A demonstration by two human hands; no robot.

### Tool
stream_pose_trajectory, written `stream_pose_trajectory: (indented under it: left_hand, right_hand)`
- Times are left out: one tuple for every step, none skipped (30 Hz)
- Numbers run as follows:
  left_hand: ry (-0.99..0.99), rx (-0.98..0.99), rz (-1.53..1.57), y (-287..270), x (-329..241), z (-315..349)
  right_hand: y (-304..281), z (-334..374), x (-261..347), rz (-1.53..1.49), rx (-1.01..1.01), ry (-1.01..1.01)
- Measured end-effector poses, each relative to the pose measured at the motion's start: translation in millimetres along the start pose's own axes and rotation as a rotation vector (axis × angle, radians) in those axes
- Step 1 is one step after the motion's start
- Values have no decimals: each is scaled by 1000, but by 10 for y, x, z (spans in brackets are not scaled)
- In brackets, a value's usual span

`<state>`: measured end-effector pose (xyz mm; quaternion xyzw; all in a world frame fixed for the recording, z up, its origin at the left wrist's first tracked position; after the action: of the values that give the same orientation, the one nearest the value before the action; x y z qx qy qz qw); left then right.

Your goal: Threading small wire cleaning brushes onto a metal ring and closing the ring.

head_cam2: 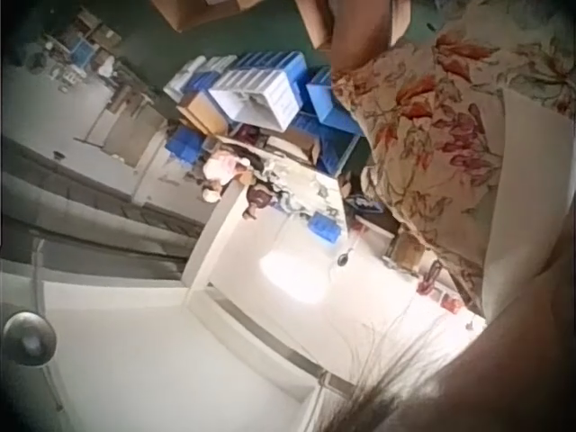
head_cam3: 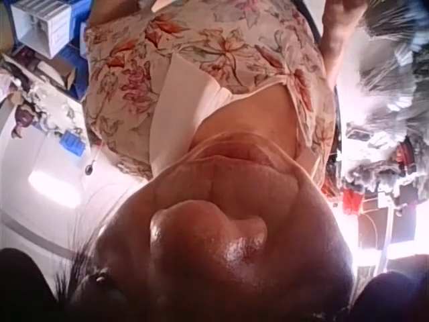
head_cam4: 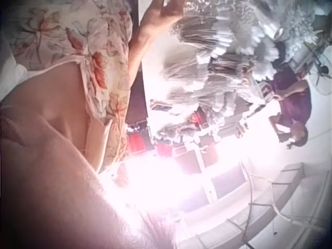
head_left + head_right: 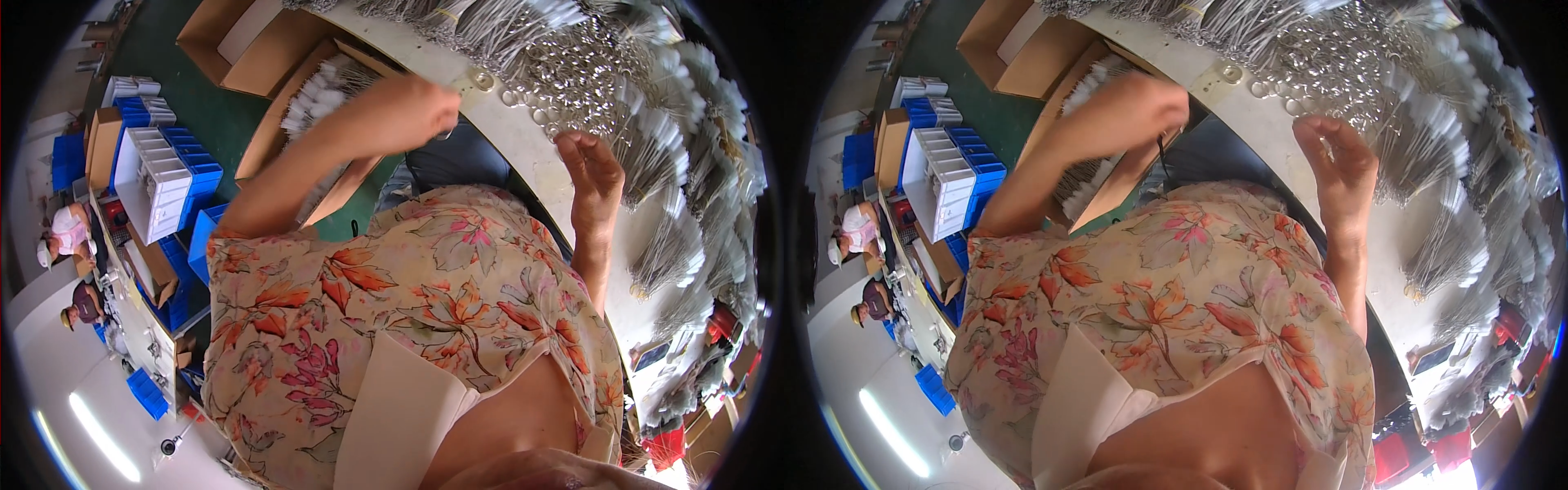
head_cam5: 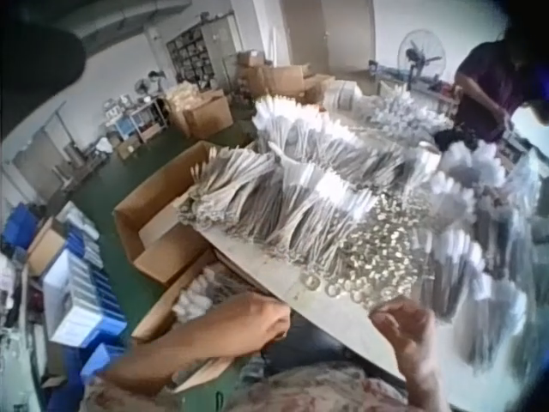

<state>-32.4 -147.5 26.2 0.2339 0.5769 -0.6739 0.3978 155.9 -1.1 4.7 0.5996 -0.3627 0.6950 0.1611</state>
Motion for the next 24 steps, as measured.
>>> stream_pose_trajectory:
  left_hand:
    - [32, -1, -175, 212, 276, -28]
    - [-15, 77, -282, 401, 525, -72]
    - [-57, 156, -387, 559, 762, -114]
    - [-52, 154, -380, 670, 995, -139]
    - [-174, 154, -442, 750, 1296, -124]
    - [-293, 155, -507, 745, 1577, -111]
    - [-368, 178, -493, 677, 1800, -91]
    - [-437, 204, -478, 596, 2045, -50]
    - [-439, 277, -535, 594, 2467, 89]
    - [-442, 352, -592, 661, 2829, 205]
    - [-427, 357, -586, 787, 2770, 160]
    - [-381, 320, -593, 945, 2668, 172]
    - [-346, 284, -610, 987, 2549, 226]
    - [-349, 290, -614, 988, 2461, 211]
    - [-311, 317, -357, 989, 2323, 113]
    - [-272, 341, -102, 947, 2168, 41]
    - [-260, 350, -120, 784, 1967, -53]
    - [-282, 375, -5, 580, 1665, -151]
    - [-291, 402, 103, 439, 1378, -256]
    - [-203, 430, 157, 331, 1144, -321]
    - [-108, 464, 199, 148, 907, -362]
    - [-62, 518, 333, -46, 652, -357]
    - [-14, 593, 466, -252, 368, -401]
    - [-46, 660, 527, -464, 39, -526]
  right_hand:
    - [36, 0, -67, 40, 10, 50]
    - [64, 21, -114, 52, 27, 94]
    - [77, 40, -134, 63, 29, 96]
    - [79, 63, -158, 88, 35, 120]
    - [91, 90, -195, 110, 47, 142]
    - [114, 104, -239, 121, 58, 150]
    - [150, 108, -260, 124, 55, 152]
    - [183, 125, -273, 101, 52, 174]
    - [220, 140, -258, 70, 62, 190]
    - [263, 150, -281, 67, 67, 190]
    - [191, 151, -323, 106, 60, 201]
    - [122, 142, -355, 143, 56, 212]
    - [107, 130, -351, 137, 54, 216]
    - [105, 108, -347, 101, 64, 228]
    - [90, 73, -336, 68, 67, 236]
    - [74, 37, -307, 63, 58, 235]
    - [62, 1, -281, 55, 71, 228]
    - [24, -16, -239, 49, 74, 219]
    - [-34, -24, -210, 45, 77, 229]
    - [-108, -27, -222, 63, 73, 203]
    - [-189, -65, -235, 80, 58, 169]
    - [-223, -117, -235, 52, 51, 165]
    - [-280, -160, -197, 29, 31, 168]
    - [-394, -202, -154, -3, 7, 166]
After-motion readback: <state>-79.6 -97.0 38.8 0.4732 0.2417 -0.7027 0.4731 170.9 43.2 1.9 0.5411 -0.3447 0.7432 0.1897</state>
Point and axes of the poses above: each hand's wrist, its own z-axis away from the middle knuckle, its own y-axis out of the palm, x = y × z, the point moved 4 cm from there along -z, towards the middle knuckle, and after that the axes turned 13 degrees about z, right-handed, at the moved point
